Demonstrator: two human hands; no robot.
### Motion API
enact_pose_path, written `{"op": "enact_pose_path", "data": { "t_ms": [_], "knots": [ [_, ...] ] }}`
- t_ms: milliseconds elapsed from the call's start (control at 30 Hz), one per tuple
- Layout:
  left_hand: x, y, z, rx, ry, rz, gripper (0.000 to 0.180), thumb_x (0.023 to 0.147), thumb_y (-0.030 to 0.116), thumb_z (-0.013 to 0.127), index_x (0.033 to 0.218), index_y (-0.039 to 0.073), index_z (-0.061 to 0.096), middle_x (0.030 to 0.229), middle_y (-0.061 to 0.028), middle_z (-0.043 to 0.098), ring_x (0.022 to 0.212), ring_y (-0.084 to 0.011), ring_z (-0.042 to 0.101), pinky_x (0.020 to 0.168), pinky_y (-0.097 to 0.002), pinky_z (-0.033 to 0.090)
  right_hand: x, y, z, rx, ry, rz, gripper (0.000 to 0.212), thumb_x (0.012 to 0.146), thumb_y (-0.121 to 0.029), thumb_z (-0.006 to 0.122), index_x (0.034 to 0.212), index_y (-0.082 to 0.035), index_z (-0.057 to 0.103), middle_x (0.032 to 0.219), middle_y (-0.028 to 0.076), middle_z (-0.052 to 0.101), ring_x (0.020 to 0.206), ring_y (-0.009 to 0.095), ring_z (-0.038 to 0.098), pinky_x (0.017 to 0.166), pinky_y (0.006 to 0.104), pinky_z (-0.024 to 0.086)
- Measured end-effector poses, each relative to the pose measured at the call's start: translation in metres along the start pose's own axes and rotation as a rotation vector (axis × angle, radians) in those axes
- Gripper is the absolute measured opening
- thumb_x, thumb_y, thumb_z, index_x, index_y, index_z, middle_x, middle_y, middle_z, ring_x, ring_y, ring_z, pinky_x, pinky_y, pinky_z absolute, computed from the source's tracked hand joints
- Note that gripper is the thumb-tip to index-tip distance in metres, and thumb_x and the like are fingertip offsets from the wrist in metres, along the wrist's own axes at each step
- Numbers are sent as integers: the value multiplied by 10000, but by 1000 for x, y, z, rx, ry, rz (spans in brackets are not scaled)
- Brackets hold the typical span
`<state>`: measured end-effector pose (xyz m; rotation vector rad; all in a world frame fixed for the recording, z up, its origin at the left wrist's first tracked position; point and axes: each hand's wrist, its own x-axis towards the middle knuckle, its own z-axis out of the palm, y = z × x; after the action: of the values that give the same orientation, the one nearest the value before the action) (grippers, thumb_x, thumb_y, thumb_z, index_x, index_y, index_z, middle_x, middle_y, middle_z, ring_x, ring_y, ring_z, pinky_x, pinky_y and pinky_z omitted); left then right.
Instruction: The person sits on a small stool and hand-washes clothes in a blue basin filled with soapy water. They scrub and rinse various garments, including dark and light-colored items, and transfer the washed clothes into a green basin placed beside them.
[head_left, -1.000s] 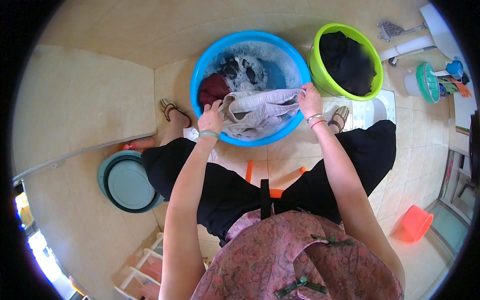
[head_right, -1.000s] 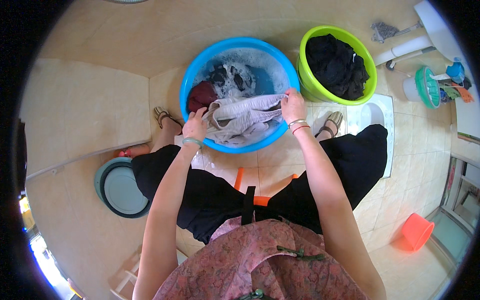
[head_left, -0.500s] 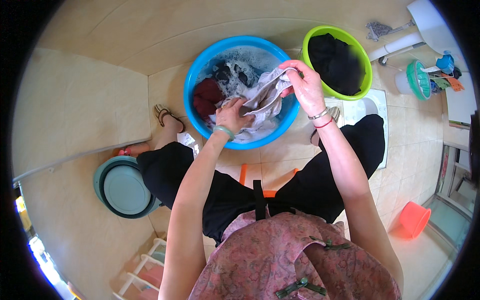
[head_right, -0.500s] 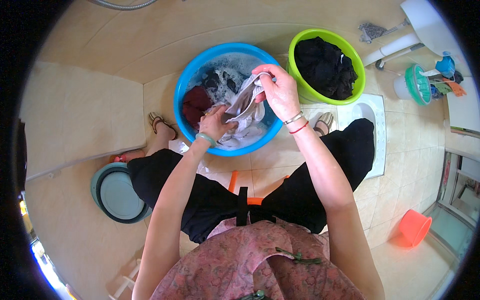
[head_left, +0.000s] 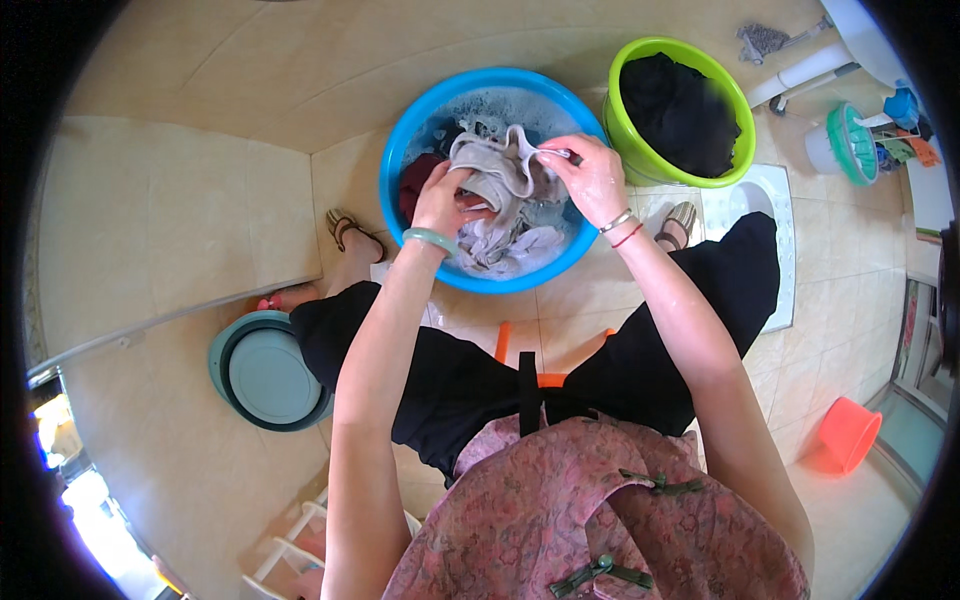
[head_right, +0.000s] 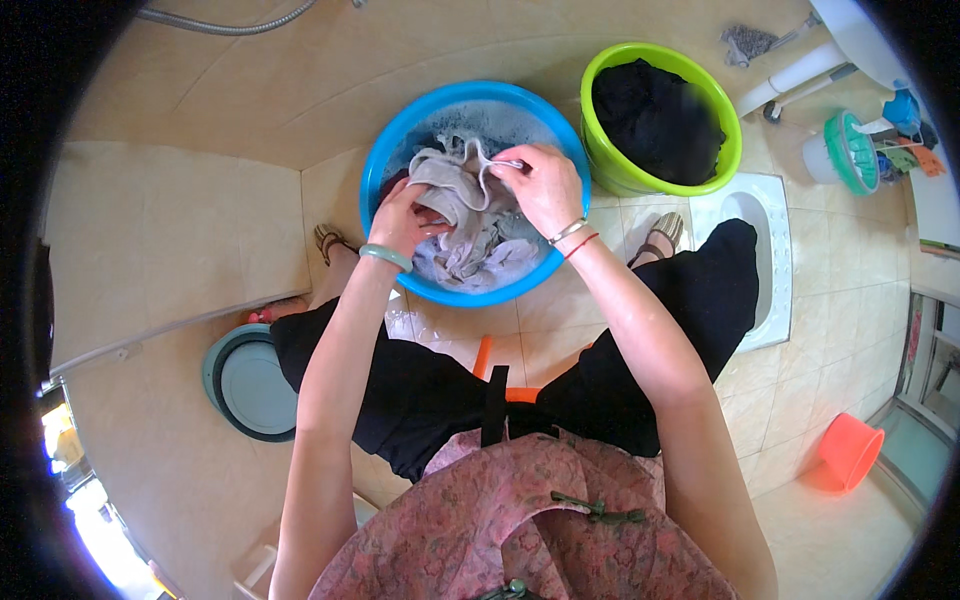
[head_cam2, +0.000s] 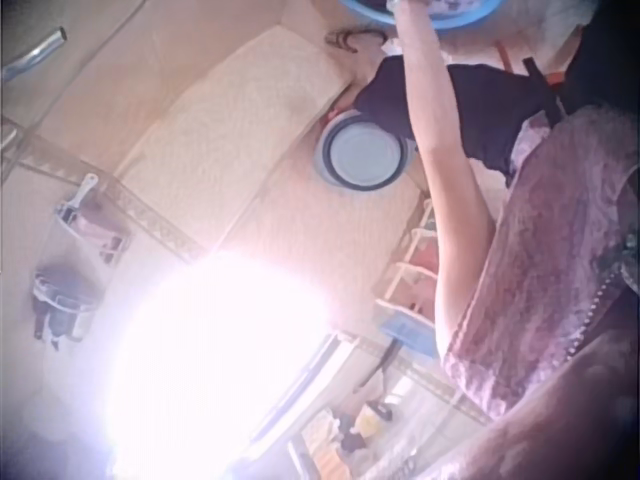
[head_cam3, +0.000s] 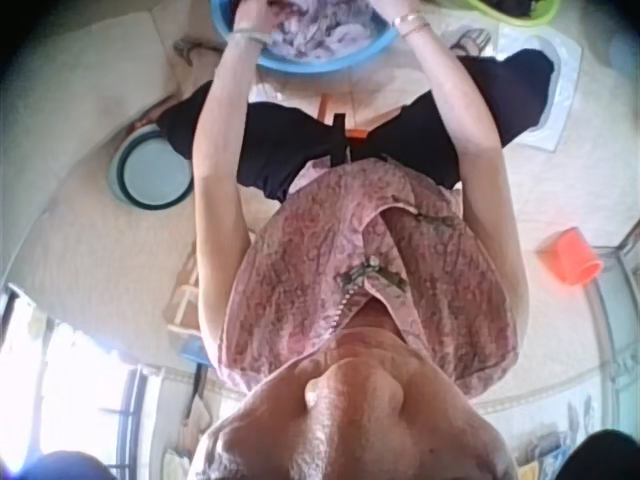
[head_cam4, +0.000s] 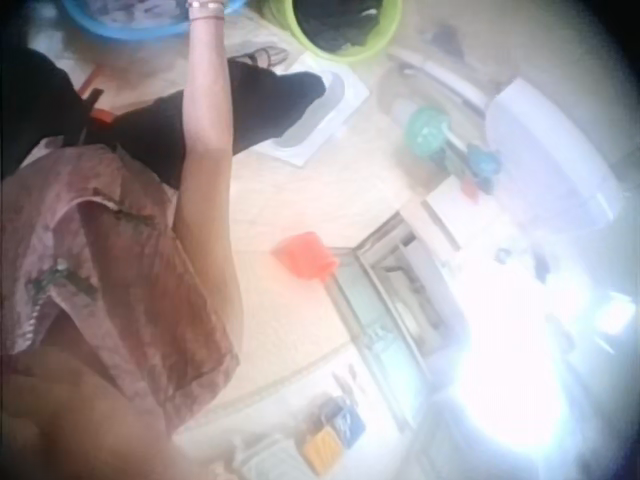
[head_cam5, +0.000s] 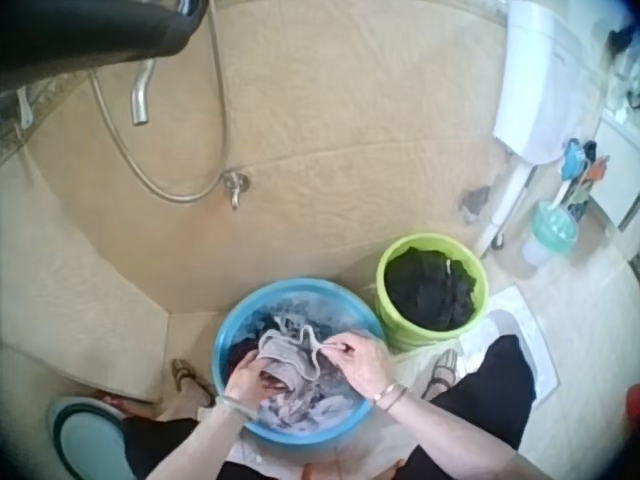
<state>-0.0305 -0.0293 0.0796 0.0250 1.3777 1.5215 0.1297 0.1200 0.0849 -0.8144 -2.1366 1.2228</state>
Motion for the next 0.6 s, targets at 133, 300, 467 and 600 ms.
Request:
{"op": "enact_pose_path", "data": {
  "t_ms": [133,300,467,600],
  "knots": [
    [-28,3,41,200,-226,219,658,810,285,770,1316,63,413,1178,-85,559,1067,-196,564,884,-365,494,0,-19,9,439,-163,81,134,835,-106,696,928,-9,703,855,57,710,789,80,632,719,236,506],
    [-12,12,43,792,-152,778,726,712,170,841,1295,-12,447,1178,-112,585,1075,-171,568,908,-296,474,7,-27,-1,713,-356,126,234,886,-138,657,1086,-15,648,997,61,695,923,95,615,840,249,484],
    [-17,33,47,447,26,709,490,738,-60,692,1200,-3,542,1063,-58,662,937,-137,625,831,-265,497,9,-51,-16,921,-401,70,644,889,-199,667,1425,-72,334,1282,129,557,1233,176,480,1022,299,370],
    [-45,76,63,257,109,700,324,725,-46,715,1025,-3,600,957,-42,679,861,-107,629,776,-245,495,13,-23,-12,551,-210,-97,1043,708,-387,816,1493,-83,200,1512,163,280,1393,262,285,1113,399,253]
  ]
}}
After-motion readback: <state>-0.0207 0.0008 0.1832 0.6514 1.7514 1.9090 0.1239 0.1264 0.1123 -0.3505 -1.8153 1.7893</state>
